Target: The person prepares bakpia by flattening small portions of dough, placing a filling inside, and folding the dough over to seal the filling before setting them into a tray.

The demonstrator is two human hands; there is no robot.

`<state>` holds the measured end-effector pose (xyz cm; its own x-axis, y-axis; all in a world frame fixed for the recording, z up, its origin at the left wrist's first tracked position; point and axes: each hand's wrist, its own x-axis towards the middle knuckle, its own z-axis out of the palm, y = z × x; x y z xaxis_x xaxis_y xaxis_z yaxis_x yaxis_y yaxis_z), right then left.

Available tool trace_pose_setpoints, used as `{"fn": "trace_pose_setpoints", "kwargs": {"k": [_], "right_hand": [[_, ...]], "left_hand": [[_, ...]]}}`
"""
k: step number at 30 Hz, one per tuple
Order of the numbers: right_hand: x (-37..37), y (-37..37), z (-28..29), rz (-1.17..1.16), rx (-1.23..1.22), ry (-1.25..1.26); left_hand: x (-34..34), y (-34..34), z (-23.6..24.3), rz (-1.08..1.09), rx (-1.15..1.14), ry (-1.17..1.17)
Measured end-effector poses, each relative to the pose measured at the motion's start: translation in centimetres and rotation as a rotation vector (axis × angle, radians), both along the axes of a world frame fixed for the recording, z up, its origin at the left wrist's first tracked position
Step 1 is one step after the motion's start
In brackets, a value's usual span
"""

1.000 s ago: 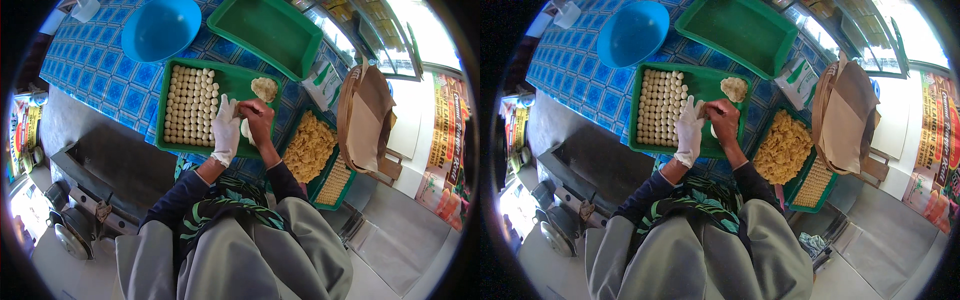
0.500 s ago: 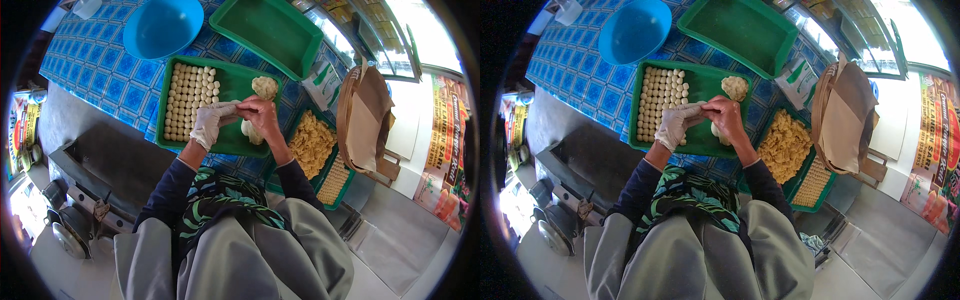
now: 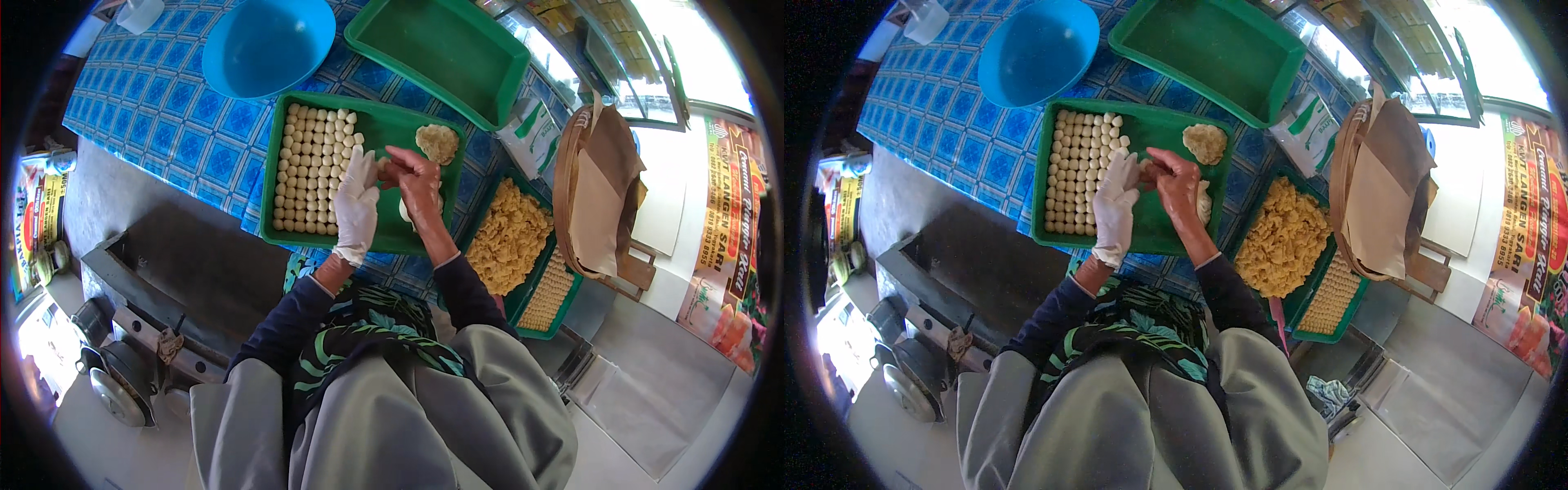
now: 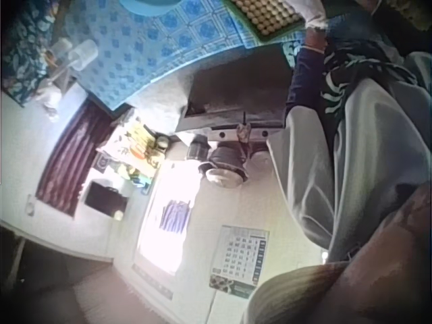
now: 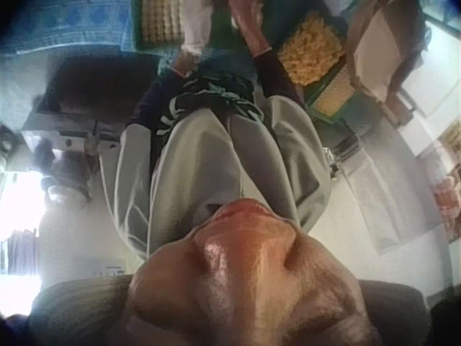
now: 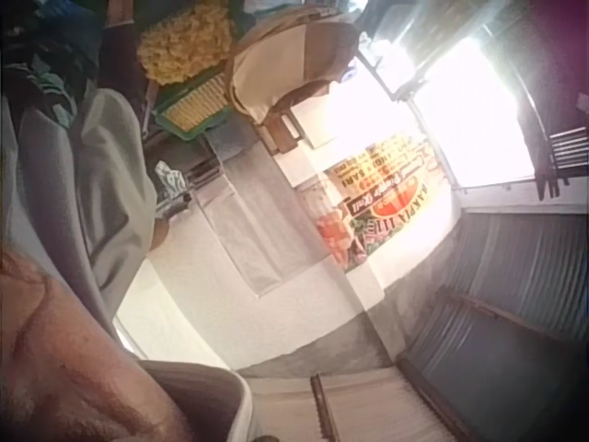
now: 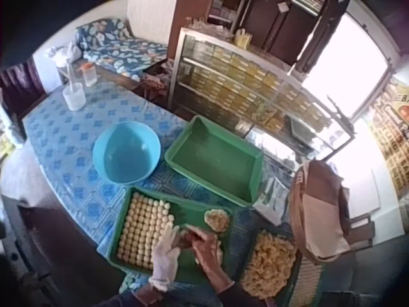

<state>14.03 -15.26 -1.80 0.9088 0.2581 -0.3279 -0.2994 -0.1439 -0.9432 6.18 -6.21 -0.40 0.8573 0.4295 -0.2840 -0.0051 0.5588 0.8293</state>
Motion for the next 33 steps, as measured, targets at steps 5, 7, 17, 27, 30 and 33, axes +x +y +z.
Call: {"fn": "trace_pose_setpoints", "kwargs": {"k": [5, 7, 17, 27, 30, 33], "right_hand": [[3.3, 2.7, -1.9, -0.019, -0.034, 0.034], [4.2, 3.6, -3.6, -0.017, -0.127, -0.143], [4.6, 7.0, -6.0, 0.022, -0.58, -0.711], [6.2, -6.6, 1.4, 0.648, -0.795, -0.516], [4.5, -8.9, 1.3, 0.803, -0.687, -0.649], [2.8, -9.3, 1.1, 0.776, -0.812, -0.788]], "left_hand": [[0.1, 3.5, 0.3, 0.12, -0.054, 0.018], [-0.2, 4.4, 0.4, 0.178, -0.086, 0.016], [-2.1, 6.7, -1.1, 0.228, -0.101, 0.096], [-2.5, 4.7, 0.3, -0.246, -0.186, 0.237], [-2.0, 1.2, -0.4, -0.483, -0.272, 0.293], [-0.9, -1.7, -0.8, -0.618, -0.479, 0.349]]}}
